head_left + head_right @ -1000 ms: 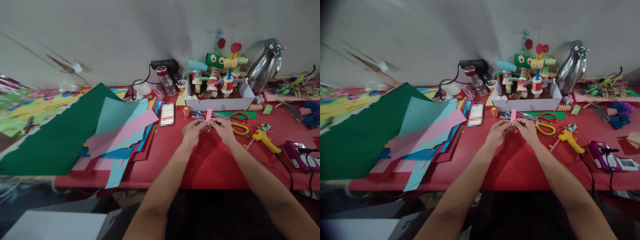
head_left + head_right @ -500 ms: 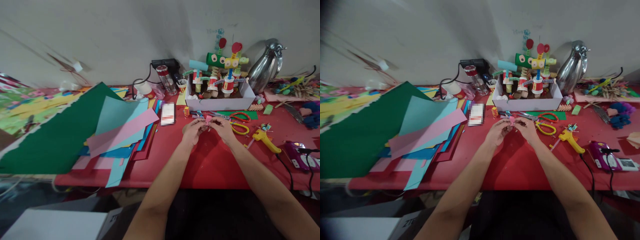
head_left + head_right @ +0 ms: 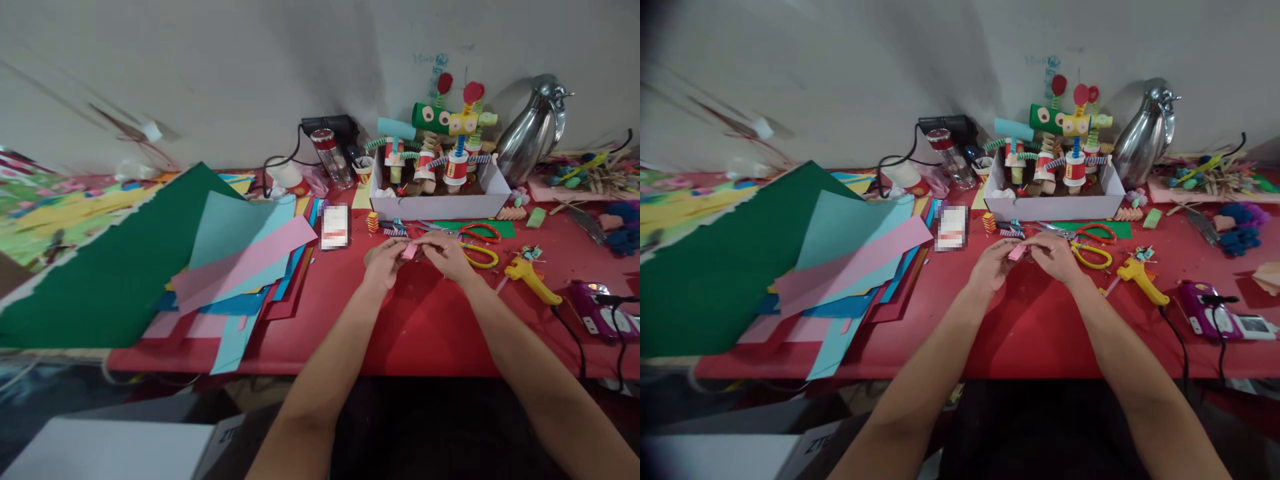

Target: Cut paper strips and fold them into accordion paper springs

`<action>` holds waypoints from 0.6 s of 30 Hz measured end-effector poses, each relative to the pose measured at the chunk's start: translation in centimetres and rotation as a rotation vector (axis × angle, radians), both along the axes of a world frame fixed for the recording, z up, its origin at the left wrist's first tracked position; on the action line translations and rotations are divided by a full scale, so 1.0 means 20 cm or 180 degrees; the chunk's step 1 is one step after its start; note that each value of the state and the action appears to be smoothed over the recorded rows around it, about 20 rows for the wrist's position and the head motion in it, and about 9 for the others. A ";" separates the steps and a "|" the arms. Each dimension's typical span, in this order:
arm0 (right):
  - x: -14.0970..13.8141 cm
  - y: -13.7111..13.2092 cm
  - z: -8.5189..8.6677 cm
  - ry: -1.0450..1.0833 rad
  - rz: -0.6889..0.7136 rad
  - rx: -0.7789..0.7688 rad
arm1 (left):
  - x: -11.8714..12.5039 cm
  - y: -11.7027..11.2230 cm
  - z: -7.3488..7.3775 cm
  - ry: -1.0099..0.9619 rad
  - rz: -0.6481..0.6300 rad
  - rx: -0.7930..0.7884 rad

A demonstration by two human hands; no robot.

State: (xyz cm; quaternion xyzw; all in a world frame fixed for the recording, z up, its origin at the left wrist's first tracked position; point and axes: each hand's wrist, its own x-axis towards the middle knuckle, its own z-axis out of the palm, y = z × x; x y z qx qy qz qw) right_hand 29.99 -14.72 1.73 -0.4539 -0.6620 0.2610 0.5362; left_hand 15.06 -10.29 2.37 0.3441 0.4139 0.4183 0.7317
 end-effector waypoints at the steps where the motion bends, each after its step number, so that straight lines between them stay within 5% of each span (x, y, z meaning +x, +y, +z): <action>1: 0.00 0.00 0.00 0.0081 0.0000 -0.0061 | 0.00 -0.01 0.00 0.0006 -0.0003 0.0055; 18: -0.05 -0.02 0.06 0.0873 -0.0323 -0.0590 | -0.01 -0.05 0.07 -0.0295 -0.0118 0.0543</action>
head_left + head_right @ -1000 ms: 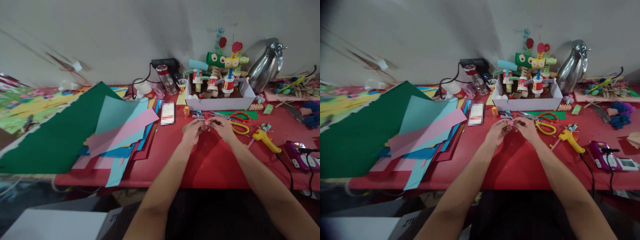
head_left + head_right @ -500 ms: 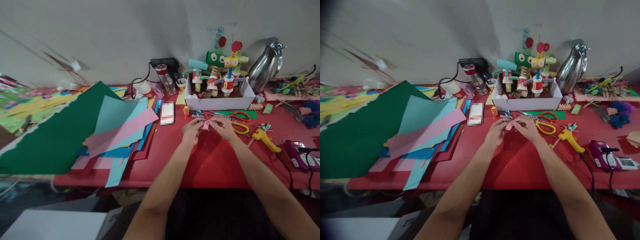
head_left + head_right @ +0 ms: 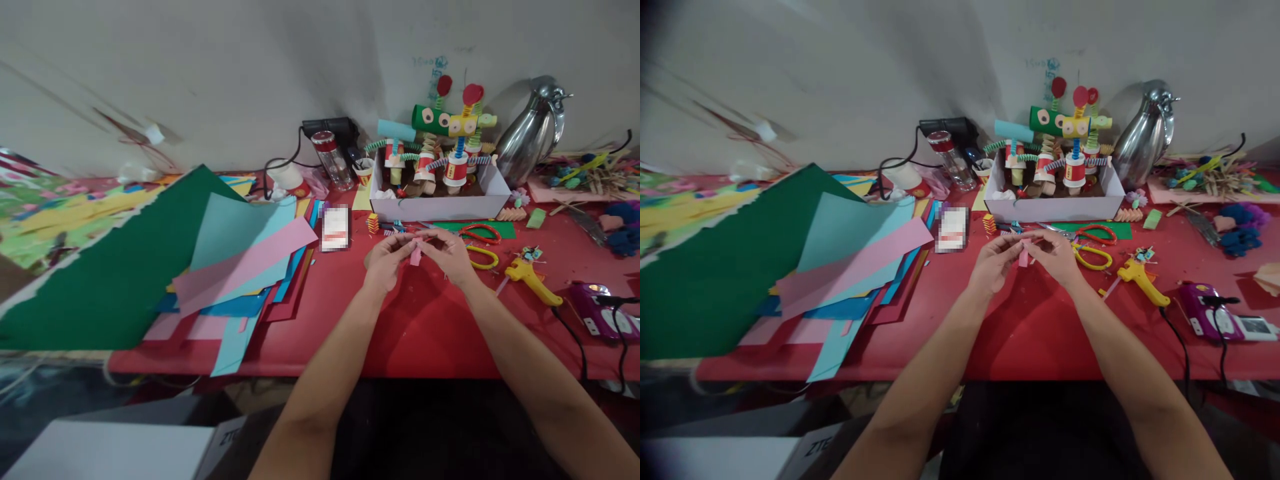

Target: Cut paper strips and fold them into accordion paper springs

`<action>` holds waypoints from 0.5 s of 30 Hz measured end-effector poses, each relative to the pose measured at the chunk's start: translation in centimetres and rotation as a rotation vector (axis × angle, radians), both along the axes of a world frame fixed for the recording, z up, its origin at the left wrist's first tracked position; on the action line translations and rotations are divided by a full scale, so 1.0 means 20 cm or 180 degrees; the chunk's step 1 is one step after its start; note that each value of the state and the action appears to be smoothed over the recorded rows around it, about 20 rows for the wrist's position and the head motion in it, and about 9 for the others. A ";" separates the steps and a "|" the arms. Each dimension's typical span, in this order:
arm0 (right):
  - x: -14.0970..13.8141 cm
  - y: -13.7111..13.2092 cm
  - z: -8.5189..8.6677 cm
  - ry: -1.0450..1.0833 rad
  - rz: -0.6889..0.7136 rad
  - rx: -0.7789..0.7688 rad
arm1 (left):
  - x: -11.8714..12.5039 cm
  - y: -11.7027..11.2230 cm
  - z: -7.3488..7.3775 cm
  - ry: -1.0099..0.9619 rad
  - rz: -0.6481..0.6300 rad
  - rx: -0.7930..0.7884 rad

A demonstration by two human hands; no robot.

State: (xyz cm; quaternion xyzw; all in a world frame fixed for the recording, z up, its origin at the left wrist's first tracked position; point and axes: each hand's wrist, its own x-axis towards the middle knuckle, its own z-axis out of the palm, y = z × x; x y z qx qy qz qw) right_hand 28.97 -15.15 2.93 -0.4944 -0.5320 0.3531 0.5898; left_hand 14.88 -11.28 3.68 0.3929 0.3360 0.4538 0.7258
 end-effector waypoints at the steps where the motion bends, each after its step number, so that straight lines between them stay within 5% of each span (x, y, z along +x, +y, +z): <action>1: -0.01 0.00 0.00 0.0075 -0.0017 -0.0016 | 0.00 0.00 0.00 -0.0013 0.0059 0.0081; 5: -0.06 -0.01 -0.02 0.0040 -0.0137 0.0094 | 0.01 -0.01 0.00 -0.0082 0.0290 0.0324; 11: -0.07 -0.03 0.00 -0.0988 -0.0641 0.0731 | 0.02 -0.03 0.00 -0.0112 0.0267 0.0474; 15: -0.09 -0.05 0.00 -0.1009 -0.0670 0.0683 | 0.03 -0.04 0.00 -0.0175 0.0364 0.0401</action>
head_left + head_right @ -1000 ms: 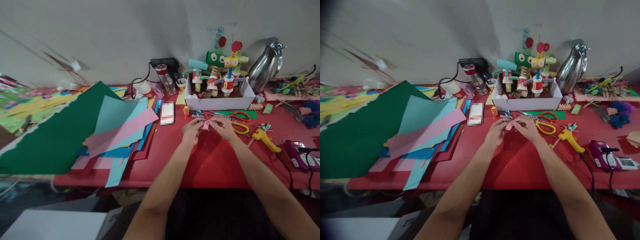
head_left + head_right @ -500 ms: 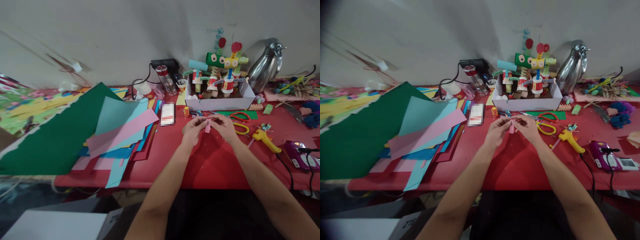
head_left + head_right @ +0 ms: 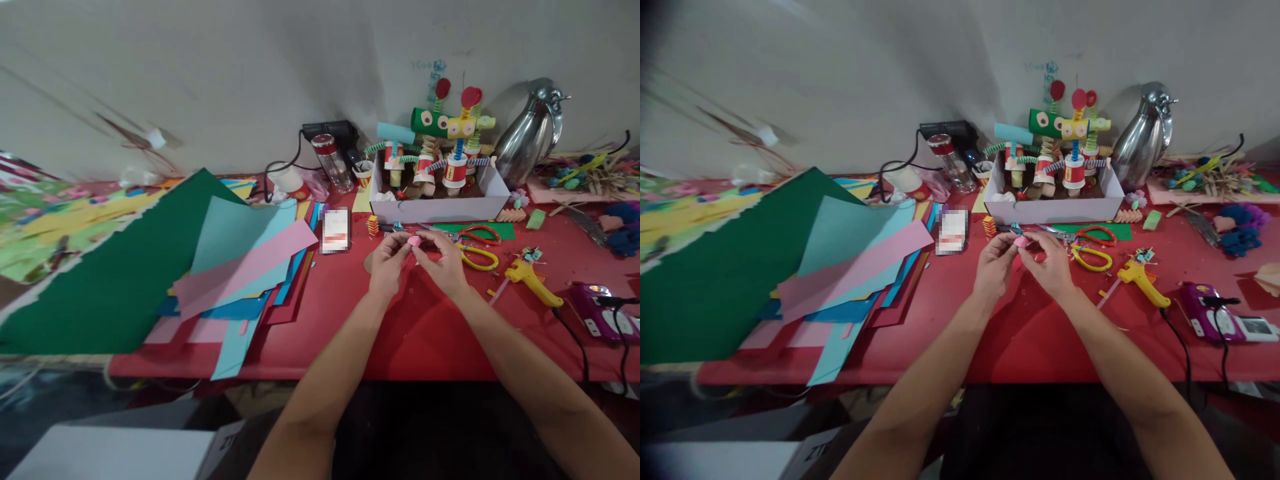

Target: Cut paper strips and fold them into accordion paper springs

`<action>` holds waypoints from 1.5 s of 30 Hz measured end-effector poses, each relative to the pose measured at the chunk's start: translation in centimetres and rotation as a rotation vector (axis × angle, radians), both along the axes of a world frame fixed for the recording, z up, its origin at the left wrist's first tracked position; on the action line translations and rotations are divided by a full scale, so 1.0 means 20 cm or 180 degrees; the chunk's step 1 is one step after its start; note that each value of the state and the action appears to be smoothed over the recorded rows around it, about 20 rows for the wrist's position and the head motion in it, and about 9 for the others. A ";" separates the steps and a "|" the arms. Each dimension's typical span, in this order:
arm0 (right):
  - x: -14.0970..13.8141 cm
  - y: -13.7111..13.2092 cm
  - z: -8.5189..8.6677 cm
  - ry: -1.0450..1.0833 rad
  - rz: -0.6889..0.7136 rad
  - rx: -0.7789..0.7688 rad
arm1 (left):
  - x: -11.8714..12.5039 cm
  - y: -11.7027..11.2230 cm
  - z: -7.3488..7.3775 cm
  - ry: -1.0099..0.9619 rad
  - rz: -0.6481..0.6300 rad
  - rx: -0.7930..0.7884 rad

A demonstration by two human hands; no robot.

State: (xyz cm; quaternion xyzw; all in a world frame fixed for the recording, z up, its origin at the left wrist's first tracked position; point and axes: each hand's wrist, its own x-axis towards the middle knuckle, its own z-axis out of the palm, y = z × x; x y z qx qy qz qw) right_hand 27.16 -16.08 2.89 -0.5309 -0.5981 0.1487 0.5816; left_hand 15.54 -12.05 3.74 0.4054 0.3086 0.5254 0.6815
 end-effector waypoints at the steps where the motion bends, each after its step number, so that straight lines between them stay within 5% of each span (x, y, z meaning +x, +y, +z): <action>1: -0.01 0.00 -0.01 0.0064 0.0040 -0.0009 | 0.00 0.00 0.00 -0.0038 0.0014 -0.0023; 10: 0.00 0.01 -0.04 -0.0190 -0.0232 0.0124 | 0.03 -0.01 -0.05 -0.0114 -0.0043 -0.0269; 21: 0.05 0.00 -0.04 -0.1727 -0.0408 0.0058 | -0.02 0.02 -0.03 0.0214 -0.0333 -0.0432; 32: 0.07 0.03 -0.06 -0.1131 -0.0081 0.0347 | -0.06 0.06 -0.01 0.0126 -0.0710 -0.0575; 45: 0.08 0.01 -0.03 -0.1847 -0.0335 0.0637 | -0.08 0.06 0.01 0.0138 -0.1249 -0.0961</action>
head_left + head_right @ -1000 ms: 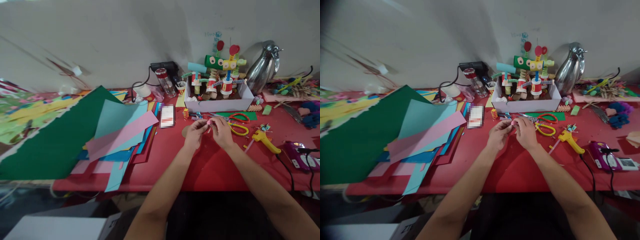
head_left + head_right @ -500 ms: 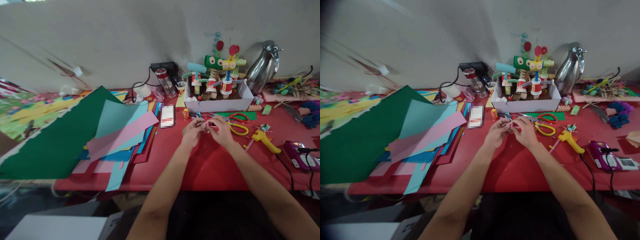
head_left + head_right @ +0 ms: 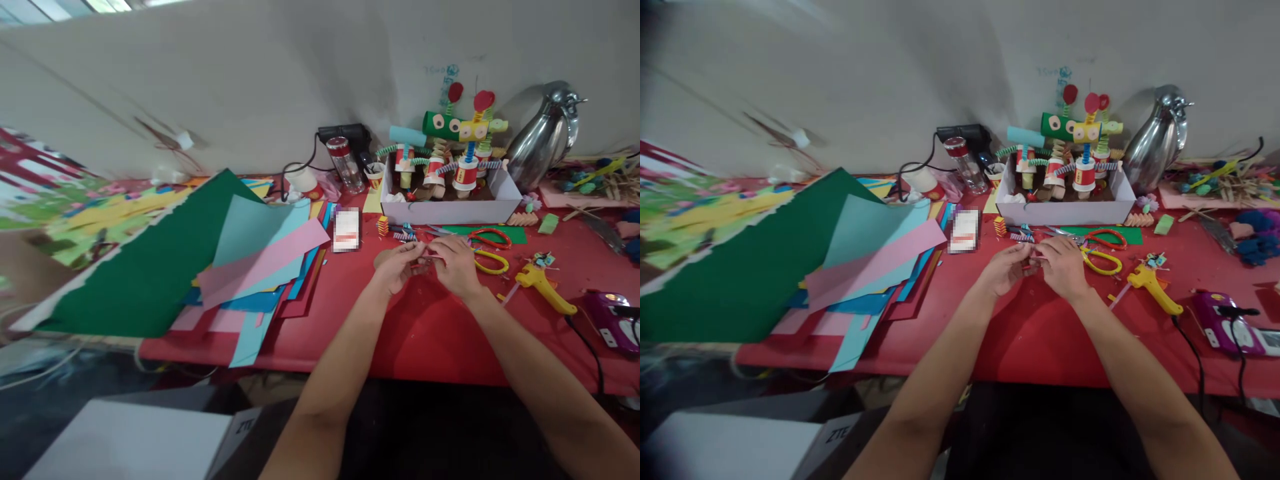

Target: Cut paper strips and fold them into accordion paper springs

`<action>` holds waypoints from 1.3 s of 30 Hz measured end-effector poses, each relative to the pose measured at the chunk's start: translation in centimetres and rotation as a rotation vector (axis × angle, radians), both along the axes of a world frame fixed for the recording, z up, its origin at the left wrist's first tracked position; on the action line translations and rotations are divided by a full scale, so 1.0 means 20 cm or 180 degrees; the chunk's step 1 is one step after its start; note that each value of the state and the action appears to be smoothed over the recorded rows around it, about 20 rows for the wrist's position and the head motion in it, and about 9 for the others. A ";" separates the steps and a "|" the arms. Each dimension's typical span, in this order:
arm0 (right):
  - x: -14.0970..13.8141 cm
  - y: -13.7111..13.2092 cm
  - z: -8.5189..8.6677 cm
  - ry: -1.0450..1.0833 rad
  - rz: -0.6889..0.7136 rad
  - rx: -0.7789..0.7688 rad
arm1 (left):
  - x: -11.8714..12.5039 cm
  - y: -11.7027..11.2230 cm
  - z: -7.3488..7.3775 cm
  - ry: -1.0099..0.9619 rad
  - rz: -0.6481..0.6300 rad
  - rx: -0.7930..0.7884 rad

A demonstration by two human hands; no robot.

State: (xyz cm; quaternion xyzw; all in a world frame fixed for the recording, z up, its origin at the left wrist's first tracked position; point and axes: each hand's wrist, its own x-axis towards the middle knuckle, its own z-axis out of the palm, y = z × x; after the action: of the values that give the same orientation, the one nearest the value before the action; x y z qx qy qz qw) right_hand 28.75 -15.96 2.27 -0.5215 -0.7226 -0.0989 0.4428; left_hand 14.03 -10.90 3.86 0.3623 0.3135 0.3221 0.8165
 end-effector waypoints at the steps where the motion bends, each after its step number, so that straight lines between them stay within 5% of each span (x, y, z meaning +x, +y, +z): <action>1: 0.00 0.00 0.00 -0.0011 0.0016 0.0048 | 0.00 0.00 0.00 0.0036 -0.0074 -0.0037; 7: 0.02 0.02 0.00 0.0234 0.0348 -0.0169 | -0.04 0.04 -0.01 0.0073 -0.0181 -0.0139; 16: -0.01 0.02 0.00 0.1313 0.0653 -0.0749 | -0.01 0.06 -0.04 0.0061 0.0326 -0.0061; 26: 0.01 0.04 -0.01 0.2035 0.0471 -0.1208 | 0.02 0.01 -0.04 0.0404 0.0847 0.1390; 30: 0.00 0.04 0.00 0.1899 0.0432 -0.1123 | 0.02 0.01 -0.03 0.0561 0.0880 0.1643; 34: 0.07 0.02 0.07 0.1450 0.0122 -0.1277 | 0.01 0.02 -0.04 0.0415 0.0957 0.1372; 39: 0.28 -0.06 0.19 -0.0493 -0.1424 -0.2052 | 0.02 0.04 -0.04 -0.0050 0.1135 0.0566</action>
State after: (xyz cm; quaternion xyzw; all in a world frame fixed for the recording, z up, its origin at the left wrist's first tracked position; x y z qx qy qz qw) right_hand 34.29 -17.22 6.00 -0.7692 -0.6165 -0.0001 0.1682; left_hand 14.46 -10.02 3.04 0.3692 0.3366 0.4908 0.7138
